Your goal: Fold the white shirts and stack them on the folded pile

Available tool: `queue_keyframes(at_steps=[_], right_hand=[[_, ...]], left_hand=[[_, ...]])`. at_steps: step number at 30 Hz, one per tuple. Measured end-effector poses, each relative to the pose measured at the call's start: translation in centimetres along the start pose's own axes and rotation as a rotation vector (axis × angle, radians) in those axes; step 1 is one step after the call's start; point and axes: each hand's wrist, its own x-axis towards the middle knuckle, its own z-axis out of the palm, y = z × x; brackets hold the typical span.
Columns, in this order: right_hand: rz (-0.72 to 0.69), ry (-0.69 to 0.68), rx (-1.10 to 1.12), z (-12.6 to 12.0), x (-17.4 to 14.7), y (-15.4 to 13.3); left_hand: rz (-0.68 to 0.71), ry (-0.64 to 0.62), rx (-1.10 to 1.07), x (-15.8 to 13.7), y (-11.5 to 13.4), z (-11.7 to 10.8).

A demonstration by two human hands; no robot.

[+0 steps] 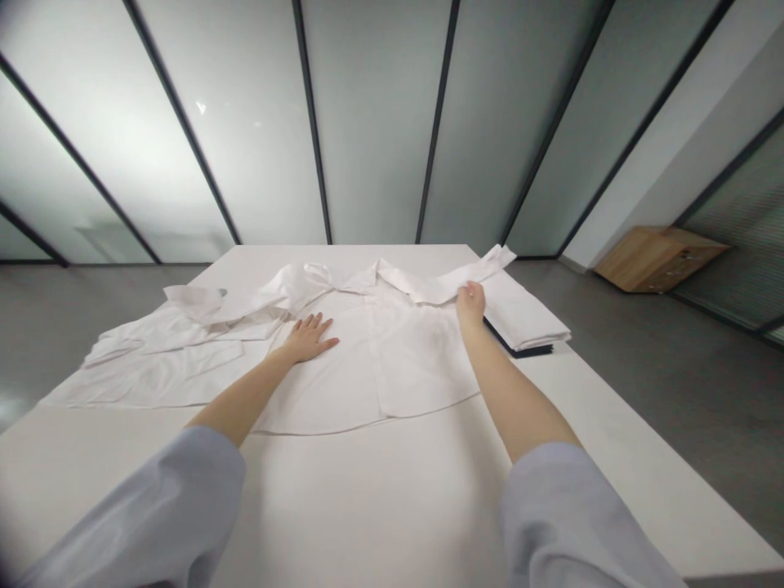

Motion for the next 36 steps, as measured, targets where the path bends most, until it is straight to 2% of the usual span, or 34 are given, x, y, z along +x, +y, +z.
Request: queue_keyframes(at_steps=[1, 2, 5, 7, 9, 12, 15, 19, 21, 24, 26, 28, 31, 36], right_hand=[[-0.048, -0.064, -0.091, 0.5, -1.1, 0.2], [-0.122, -0.201, -0.250, 1.1, -2.5, 0.4], [-0.372, -0.692, -0.729, 2.9, -6.7, 0.7], [-0.424, -0.820, -0.993, 3.5, -9.0, 0.7], [-0.443, -0.830, -1.175, 3.5, -10.8, 0.4], [-0.486, -0.827, -1.306, 2.6, -12.3, -0.8], [-0.485, -0.882, -1.341, 1.5, -12.9, -2.8], [-0.379, -0.910, -1.329, 1.3, -12.4, -4.6], [-0.431, -0.917, -1.270, 2.0, -12.0, -4.4], [-0.550, -0.903, -1.199, 3.5, -11.6, -2.8], [-0.526, -0.851, -1.217, 4.2, -11.7, -1.4], [-0.459, -0.790, -1.250, 4.5, -11.9, -0.4], [-0.419, -0.754, -1.271, 4.0, -12.5, 0.1], [-0.493, -0.823, -1.252, 1.9, -13.5, -1.5]], left_hand=[[0.025, -0.013, 0.008, -0.2, 0.2, 0.0], [0.051, -0.020, 0.014, -0.4, 0.4, -0.1], [0.100, -0.037, 0.023, -1.4, 0.8, -0.1], [0.091, -0.037, 0.026, -2.0, 0.8, 0.0], [0.057, -0.030, 0.027, -2.6, 0.7, 0.0], [0.019, -0.013, 0.033, -3.4, 0.2, -0.3], [0.040, 0.031, 0.051, -4.2, 0.1, -1.3], [0.015, 0.062, 0.079, -4.1, 1.2, -2.9], [0.019, 0.076, 0.091, -3.3, 2.0, -3.1], [0.071, 0.139, 0.078, -1.7, 2.8, -2.2], [0.043, 0.132, 0.059, -0.7, 2.9, -1.2], [-0.024, 0.069, 0.054, -0.1, 2.7, -0.4], [-0.049, 0.009, 0.074, -0.4, 2.4, 0.1], [-0.004, 0.025, 0.092, -2.5, 2.4, -1.1]])
